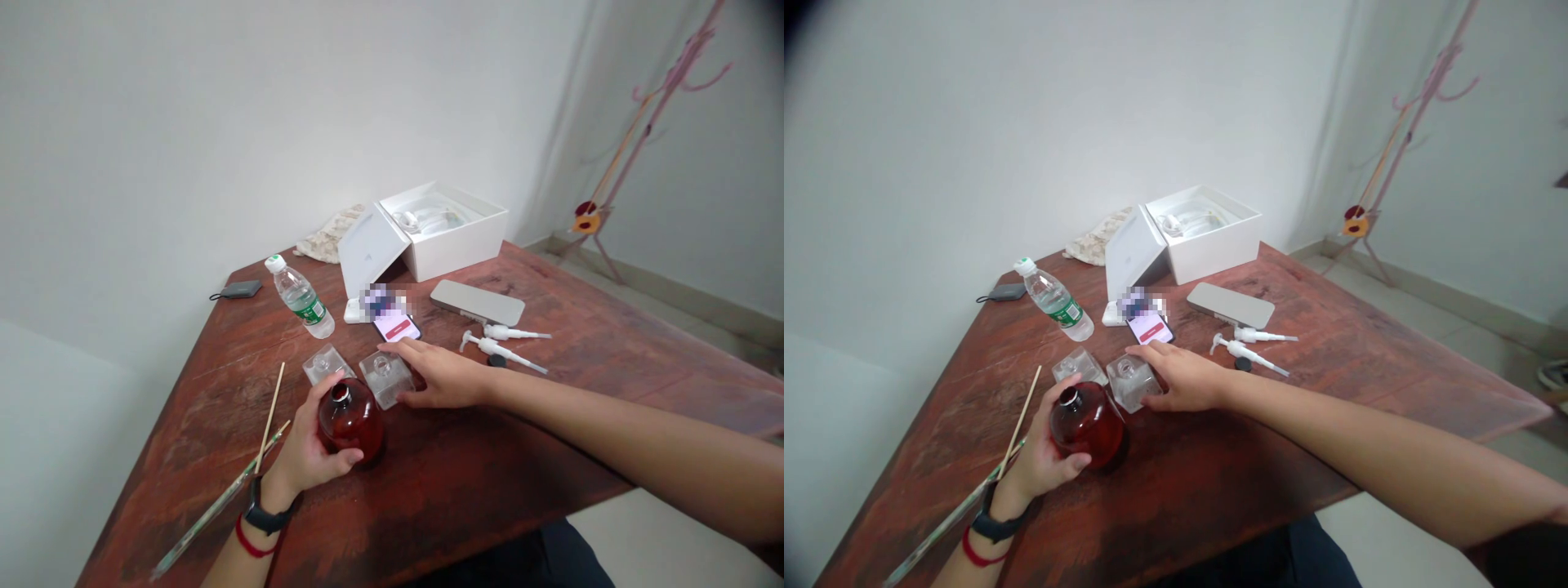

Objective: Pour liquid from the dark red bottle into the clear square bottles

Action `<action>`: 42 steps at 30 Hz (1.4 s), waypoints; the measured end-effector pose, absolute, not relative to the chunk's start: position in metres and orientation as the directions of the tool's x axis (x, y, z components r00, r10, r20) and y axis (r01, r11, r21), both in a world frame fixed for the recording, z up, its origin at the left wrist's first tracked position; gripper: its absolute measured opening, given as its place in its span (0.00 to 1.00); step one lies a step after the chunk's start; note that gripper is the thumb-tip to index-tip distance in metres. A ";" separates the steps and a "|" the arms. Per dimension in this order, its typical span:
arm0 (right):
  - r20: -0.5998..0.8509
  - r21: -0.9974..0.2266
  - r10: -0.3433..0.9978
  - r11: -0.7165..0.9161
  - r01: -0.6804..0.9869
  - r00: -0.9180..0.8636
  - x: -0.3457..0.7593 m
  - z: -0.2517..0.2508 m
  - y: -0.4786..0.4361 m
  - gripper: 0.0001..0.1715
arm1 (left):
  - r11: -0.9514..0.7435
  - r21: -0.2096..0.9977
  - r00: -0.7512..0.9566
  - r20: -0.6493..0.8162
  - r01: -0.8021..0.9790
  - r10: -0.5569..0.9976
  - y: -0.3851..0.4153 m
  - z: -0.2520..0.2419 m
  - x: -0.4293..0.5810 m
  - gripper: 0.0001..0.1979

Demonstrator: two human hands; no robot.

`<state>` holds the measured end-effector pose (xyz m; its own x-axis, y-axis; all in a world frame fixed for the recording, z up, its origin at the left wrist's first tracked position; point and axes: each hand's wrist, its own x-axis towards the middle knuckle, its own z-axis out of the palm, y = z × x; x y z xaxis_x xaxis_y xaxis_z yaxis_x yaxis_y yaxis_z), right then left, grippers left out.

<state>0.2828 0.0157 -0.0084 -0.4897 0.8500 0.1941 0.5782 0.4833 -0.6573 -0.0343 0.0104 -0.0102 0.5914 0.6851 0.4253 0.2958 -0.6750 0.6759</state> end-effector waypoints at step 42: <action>0.210 -0.539 0.861 0.498 0.679 -0.464 0.285 -0.009 0.011 0.47 | -0.663 0.708 0.480 0.507 0.242 0.716 0.000 -0.012 -0.009 0.47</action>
